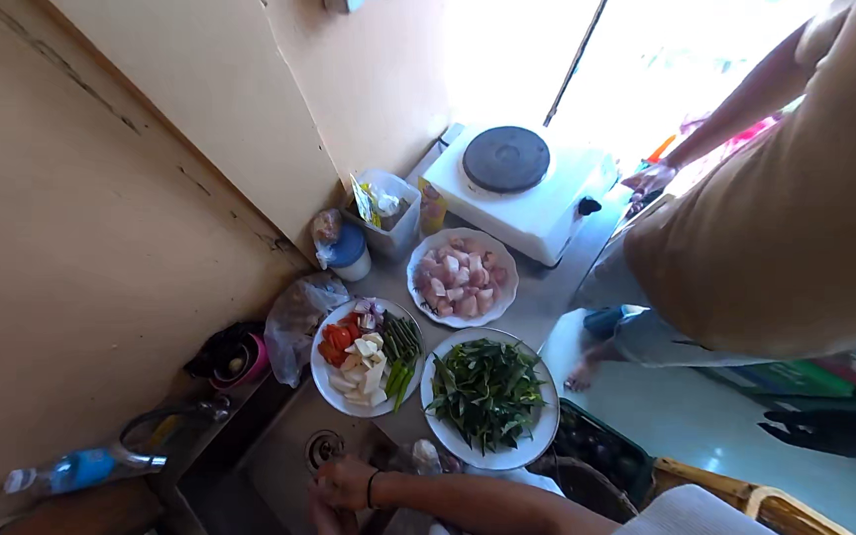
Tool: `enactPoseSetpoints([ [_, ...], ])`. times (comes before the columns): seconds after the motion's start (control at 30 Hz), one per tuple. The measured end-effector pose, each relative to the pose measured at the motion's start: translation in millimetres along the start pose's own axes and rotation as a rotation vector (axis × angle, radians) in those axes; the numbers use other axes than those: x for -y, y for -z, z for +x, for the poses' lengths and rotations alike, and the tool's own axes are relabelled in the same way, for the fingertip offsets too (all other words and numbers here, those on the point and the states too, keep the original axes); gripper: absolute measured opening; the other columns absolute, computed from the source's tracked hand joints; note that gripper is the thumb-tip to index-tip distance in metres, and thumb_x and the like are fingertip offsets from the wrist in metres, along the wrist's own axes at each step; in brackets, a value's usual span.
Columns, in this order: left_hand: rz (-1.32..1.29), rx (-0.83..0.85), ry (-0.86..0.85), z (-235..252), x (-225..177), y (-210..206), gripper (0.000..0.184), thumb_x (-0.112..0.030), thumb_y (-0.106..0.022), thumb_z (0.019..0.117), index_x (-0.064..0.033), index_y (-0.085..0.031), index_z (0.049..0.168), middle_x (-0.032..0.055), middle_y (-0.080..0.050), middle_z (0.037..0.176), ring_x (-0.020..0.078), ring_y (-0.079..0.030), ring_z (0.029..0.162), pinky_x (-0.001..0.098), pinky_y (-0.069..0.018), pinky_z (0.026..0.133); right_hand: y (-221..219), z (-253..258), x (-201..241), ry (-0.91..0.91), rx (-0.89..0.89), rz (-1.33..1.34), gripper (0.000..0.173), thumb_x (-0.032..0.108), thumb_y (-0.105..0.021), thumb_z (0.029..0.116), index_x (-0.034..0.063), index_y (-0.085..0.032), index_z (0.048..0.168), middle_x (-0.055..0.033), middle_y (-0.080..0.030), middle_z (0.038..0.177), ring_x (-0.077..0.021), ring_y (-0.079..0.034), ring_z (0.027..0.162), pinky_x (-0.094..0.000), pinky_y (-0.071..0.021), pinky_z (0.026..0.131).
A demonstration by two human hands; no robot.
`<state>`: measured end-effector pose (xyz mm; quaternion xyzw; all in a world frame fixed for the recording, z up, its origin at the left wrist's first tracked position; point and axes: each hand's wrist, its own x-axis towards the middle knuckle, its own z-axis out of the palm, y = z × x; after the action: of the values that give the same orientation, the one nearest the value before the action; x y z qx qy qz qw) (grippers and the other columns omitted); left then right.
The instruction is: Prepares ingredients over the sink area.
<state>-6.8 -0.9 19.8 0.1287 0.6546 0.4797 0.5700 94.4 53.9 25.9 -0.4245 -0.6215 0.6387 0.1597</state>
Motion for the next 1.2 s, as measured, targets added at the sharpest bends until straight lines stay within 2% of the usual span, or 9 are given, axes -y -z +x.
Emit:
enactPoseSetpoints([
  [0.07, 0.149, -0.037, -0.124, 8, 3, 7, 0.051, -0.041, -0.022, 0.1117, -0.0098, -0.031, 0.150, 0.0082, -0.058, 0.122, 0.0129, -0.061, 0.102, 0.0370, -0.0547, 0.086, 2, 3, -1, -0.002, 0.054, 0.061, 0.041, 0.029, -0.054, 0.1077, -0.0042, -0.066, 0.129, -0.0270, -0.066, 0.130, -0.0396, -0.059, 0.129, -0.0542, -0.0392, 0.116],
  [0.13, 0.292, -0.100, -0.164, 8, -3, 9, 0.061, -0.044, -0.015, 0.1112, -0.0078, -0.017, 0.160, 0.0236, -0.043, 0.148, 0.0291, -0.053, 0.123, 0.0505, -0.0484, 0.098, -1, 12, -14, 0.050, 0.061, 0.113, 0.031, 0.019, -0.065, 0.1020, -0.0046, -0.071, 0.121, -0.0269, -0.068, 0.124, -0.0389, -0.063, 0.123, -0.0544, -0.0442, 0.111],
  [0.33, 0.517, -0.234, -0.271, 1, -13, -4, 0.059, -0.033, -0.017, 0.1130, 0.0070, -0.025, 0.156, 0.0344, -0.029, 0.158, 0.0441, -0.035, 0.143, 0.0556, -0.0316, 0.116, 0, 17, -11, 0.082, 0.016, -0.043, 0.023, 0.016, -0.064, 0.1010, 0.0005, -0.077, 0.113, -0.0205, -0.074, 0.115, -0.0345, -0.068, 0.115, -0.0537, -0.0467, 0.108],
  [0.43, 0.497, -0.280, -0.248, -1, -12, -12, 0.062, -0.036, -0.016, 0.1128, 0.0091, -0.031, 0.153, 0.0354, -0.036, 0.152, 0.0430, -0.041, 0.138, 0.0540, -0.0337, 0.114, 0, 14, -9, 0.040, -0.025, -0.008, 0.023, 0.015, -0.062, 0.1021, -0.0007, -0.076, 0.112, -0.0204, -0.074, 0.113, -0.0343, -0.069, 0.113, -0.0535, -0.0482, 0.106],
  [0.6, 0.403, -0.120, -0.059, -2, 1, -8, 0.061, -0.045, -0.030, 0.1118, 0.0064, -0.046, 0.141, 0.0268, -0.058, 0.122, 0.0304, -0.062, 0.103, 0.0486, -0.0548, 0.087, 7, 3, -4, -0.162, -0.128, 0.053, 0.028, 0.016, -0.055, 0.1051, -0.0011, -0.072, 0.119, -0.0224, -0.072, 0.117, -0.0357, -0.068, 0.115, -0.0529, -0.0489, 0.105],
  [0.7, 0.506, -0.074, -0.119, 3, 10, 0, 0.053, -0.037, -0.033, 0.1124, 0.0095, -0.051, 0.132, 0.0194, -0.061, 0.098, 0.0191, -0.061, 0.078, 0.0381, -0.0551, 0.072, 10, 2, -5, -0.183, -0.132, 0.040, 0.028, 0.016, -0.054, 0.1054, -0.0021, -0.072, 0.119, -0.0228, -0.072, 0.116, -0.0364, -0.068, 0.114, -0.0532, -0.0495, 0.104],
  [0.83, 0.317, -0.039, -0.146, 3, 14, 11, 0.043, -0.028, -0.036, 0.1107, 0.0075, -0.046, 0.132, 0.0101, -0.060, 0.094, 0.0106, -0.062, 0.074, 0.0307, -0.0564, 0.069, 5, 7, -11, -0.179, -0.132, 0.118, 0.028, 0.016, -0.058, 0.1039, -0.0034, -0.072, 0.118, -0.0236, -0.072, 0.117, -0.0357, -0.068, 0.113, -0.0524, -0.0497, 0.104],
  [1.13, 0.260, -0.053, -0.348, -12, 12, 31, 0.050, -0.013, -0.034, 0.1027, 0.0092, -0.024, 0.146, 0.0141, -0.055, 0.110, 0.0111, -0.060, 0.088, 0.0319, -0.0552, 0.078, -3, 19, -10, -0.283, -0.219, 0.301, 0.028, 0.013, -0.060, 0.1032, -0.0076, -0.070, 0.121, -0.0264, -0.071, 0.116, -0.0352, -0.069, 0.108, -0.0488, -0.0520, 0.102],
  [1.2, 0.178, -0.041, -0.365, -18, 3, 30, 0.047, -0.013, -0.032, 0.1021, 0.0049, -0.024, 0.145, 0.0052, -0.060, 0.103, 0.0070, -0.067, 0.083, 0.0286, -0.0594, 0.073, 18, 27, -27, -0.369, -0.297, 0.248, 0.032, 0.017, -0.060, 0.1040, -0.0054, -0.067, 0.126, -0.0254, -0.069, 0.123, -0.0356, -0.068, 0.115, -0.0497, -0.0504, 0.106],
])
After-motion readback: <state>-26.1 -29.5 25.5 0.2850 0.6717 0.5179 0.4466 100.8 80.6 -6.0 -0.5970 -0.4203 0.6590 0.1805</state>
